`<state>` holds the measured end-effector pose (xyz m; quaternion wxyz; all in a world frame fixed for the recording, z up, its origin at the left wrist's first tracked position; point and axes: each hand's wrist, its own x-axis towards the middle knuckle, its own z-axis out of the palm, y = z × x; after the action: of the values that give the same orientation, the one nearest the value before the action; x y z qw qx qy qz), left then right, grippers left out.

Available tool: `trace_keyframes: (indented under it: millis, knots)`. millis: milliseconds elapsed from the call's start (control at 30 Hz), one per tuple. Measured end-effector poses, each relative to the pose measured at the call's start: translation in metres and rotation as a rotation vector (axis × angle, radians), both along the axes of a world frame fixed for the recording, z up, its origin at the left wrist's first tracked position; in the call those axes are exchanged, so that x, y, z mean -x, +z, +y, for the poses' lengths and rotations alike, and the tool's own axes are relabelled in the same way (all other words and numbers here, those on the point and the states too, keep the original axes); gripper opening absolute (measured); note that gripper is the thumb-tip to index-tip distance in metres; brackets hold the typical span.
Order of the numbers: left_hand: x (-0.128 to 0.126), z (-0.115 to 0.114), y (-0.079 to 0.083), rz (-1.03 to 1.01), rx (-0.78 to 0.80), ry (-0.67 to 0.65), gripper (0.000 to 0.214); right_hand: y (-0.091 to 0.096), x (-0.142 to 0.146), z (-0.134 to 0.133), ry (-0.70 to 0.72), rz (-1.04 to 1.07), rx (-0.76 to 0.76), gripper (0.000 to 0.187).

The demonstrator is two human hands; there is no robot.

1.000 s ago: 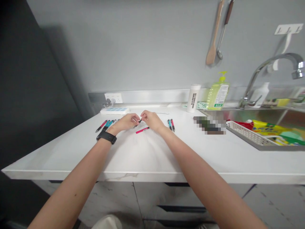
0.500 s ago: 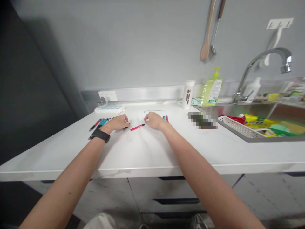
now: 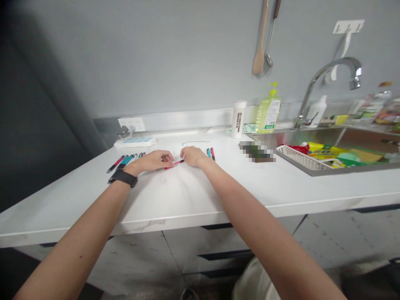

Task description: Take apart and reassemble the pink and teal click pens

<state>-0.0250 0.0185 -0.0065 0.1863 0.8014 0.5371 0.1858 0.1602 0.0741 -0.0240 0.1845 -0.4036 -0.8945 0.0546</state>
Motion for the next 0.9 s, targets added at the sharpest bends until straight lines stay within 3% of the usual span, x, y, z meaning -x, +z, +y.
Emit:
trace_keyframes:
  millis: [133,300,400,467,600,667,767,900]
  knots:
    - [-0.003,-0.001,0.001,-0.036,-0.141,0.038,0.030,0.001,0.005,0.002,0.037,0.233,0.081,0.025]
    - [-0.005,-0.001,0.005,-0.188,-0.225,-0.025,0.023,0.006,0.013,-0.006,0.201,0.681,0.509,0.025]
    - [-0.003,0.004,0.007,-0.282,-0.253,-0.073,0.020,0.010,0.013,-0.010,0.220,0.811,0.623,0.025]
    - [-0.002,0.007,0.007,-0.329,-0.258,-0.057,0.019,0.010,0.011,-0.009,0.186,0.749,0.537,0.024]
    - [-0.002,0.006,0.008,-0.459,-0.200,0.033,0.019,0.003,0.007,-0.006,0.219,0.282,0.158,0.019]
    - [-0.003,0.004,0.009,-0.517,-0.158,0.091,0.021,-0.001,0.008,-0.006,0.253,0.110,0.065,0.016]
    - [-0.003,0.000,0.011,-0.579,-0.141,0.169,0.023,-0.003,0.009,-0.007,0.183,0.072,0.019,0.018]
    - [0.000,0.000,0.012,-0.667,-0.201,0.269,0.026,0.004,0.005,-0.008,0.067,0.208,0.024,0.020]
